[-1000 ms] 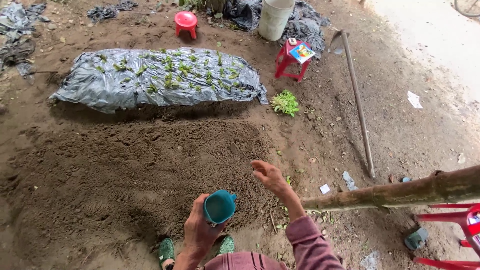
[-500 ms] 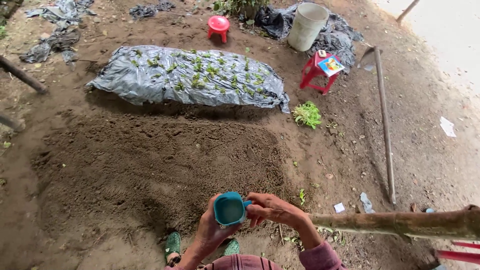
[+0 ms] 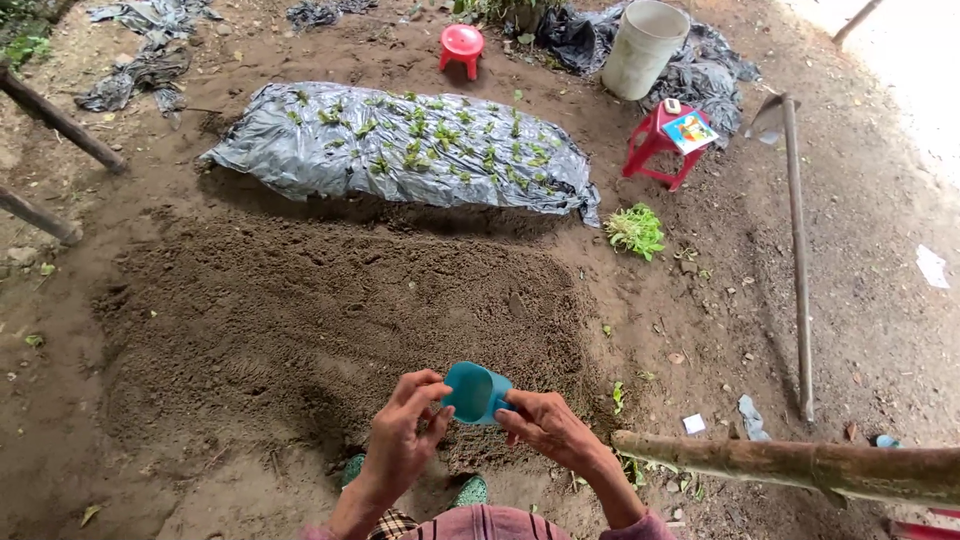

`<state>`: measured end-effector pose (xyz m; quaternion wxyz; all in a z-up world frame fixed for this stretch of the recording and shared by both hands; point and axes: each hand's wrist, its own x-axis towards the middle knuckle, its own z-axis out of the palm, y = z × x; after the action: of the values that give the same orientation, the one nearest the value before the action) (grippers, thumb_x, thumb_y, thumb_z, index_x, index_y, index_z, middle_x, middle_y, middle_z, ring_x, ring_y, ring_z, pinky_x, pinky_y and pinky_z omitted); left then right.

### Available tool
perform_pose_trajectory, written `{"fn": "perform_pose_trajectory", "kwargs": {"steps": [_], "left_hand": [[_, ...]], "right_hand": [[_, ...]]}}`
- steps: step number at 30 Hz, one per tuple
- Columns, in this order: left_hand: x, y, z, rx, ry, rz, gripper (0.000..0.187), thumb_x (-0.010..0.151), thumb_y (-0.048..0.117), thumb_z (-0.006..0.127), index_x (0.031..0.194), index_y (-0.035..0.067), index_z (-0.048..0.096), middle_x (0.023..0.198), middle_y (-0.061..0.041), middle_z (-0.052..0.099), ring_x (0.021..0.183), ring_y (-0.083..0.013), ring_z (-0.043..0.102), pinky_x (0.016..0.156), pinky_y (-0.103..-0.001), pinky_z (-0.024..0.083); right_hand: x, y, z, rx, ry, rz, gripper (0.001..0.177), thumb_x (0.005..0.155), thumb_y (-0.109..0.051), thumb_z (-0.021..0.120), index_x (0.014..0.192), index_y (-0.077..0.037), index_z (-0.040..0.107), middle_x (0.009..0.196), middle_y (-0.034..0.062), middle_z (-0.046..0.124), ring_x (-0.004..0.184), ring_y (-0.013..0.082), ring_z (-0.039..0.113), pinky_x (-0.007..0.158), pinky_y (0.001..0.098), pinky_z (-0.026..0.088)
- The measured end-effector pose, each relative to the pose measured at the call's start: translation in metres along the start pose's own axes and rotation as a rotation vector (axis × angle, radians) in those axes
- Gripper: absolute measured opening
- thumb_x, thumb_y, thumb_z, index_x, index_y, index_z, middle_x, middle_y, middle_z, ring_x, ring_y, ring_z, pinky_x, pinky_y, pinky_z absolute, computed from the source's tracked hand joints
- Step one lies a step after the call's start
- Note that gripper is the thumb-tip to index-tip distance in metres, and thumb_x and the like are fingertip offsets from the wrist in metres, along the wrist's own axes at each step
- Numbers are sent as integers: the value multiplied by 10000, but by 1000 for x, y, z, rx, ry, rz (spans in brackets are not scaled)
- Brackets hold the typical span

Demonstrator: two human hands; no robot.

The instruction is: The person stands in a garden and uses a small blue cup to scoop seeds. They repeatedly take seeds from the cup with their right hand and scatter them by hand onto a prepared bed of loose soil.

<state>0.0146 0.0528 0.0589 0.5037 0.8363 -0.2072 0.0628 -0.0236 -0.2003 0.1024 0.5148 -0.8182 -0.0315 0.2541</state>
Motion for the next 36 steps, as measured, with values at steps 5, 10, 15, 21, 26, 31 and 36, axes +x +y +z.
{"fn": "perform_pose_trajectory", "kwargs": {"steps": [5, 10, 15, 21, 26, 31, 36], "left_hand": [[41, 37, -9, 311, -524, 185, 334, 778, -98, 789, 1066, -43, 630, 1201, -171, 630, 996, -301, 697, 849, -443, 649], [65, 33, -3, 405, -765, 54, 133, 924, -100, 636, 922, 32, 616, 992, -97, 610, 769, -218, 636, 699, -371, 606], [81, 34, -3, 448, -946, -58, 84, 970, -3, 647, 931, 67, 623, 977, -67, 609, 753, -204, 600, 699, -365, 550], [89, 21, 7, 499, -1066, -126, 97, 999, 11, 582, 945, 83, 618, 931, -64, 607, 802, -216, 593, 743, -400, 525], [90, 0, 16, 437, -1075, -113, 239, 857, -118, 602, 855, 117, 560, 788, -31, 590, 677, -200, 581, 647, -378, 512], [87, -24, 27, 484, -997, -50, 190, 888, -29, 652, 809, 134, 592, 748, -35, 602, 652, -226, 586, 609, -409, 491], [121, 37, -31, -2, -958, -635, 317, 1073, 150, 320, 809, 176, 495, 870, -7, 512, 722, -144, 472, 650, -265, 435]], "right_hand": [[10, 2, 13, -187, 33, -17, 146, 1076, -282, 555, 988, -187, 621, 871, -1, 721, 676, 80, 657, 615, 217, 553], [18, 8, 26, -129, 99, -29, 221, 1073, -334, 564, 932, -175, 625, 766, -10, 728, 574, 86, 574, 550, 253, 470], [26, 25, 35, -129, 123, -69, 246, 1086, -354, 509, 948, -172, 600, 822, 15, 721, 611, 90, 646, 550, 228, 536], [29, 20, 35, -113, 174, -149, 256, 1085, -361, 497, 920, -179, 571, 842, 15, 691, 660, 95, 640, 573, 239, 514], [38, 22, 38, -181, 202, -196, 239, 1098, -322, 509, 898, -192, 523, 833, -9, 616, 655, 93, 602, 575, 219, 524], [41, 12, 38, -160, 235, -195, 241, 1088, -325, 526, 898, -178, 533, 837, 3, 633, 676, 108, 657, 582, 242, 537], [51, 16, 37, -89, 282, -164, 151, 1078, -198, 530, 959, -145, 605, 878, 28, 685, 711, 114, 729, 611, 214, 645]]}}
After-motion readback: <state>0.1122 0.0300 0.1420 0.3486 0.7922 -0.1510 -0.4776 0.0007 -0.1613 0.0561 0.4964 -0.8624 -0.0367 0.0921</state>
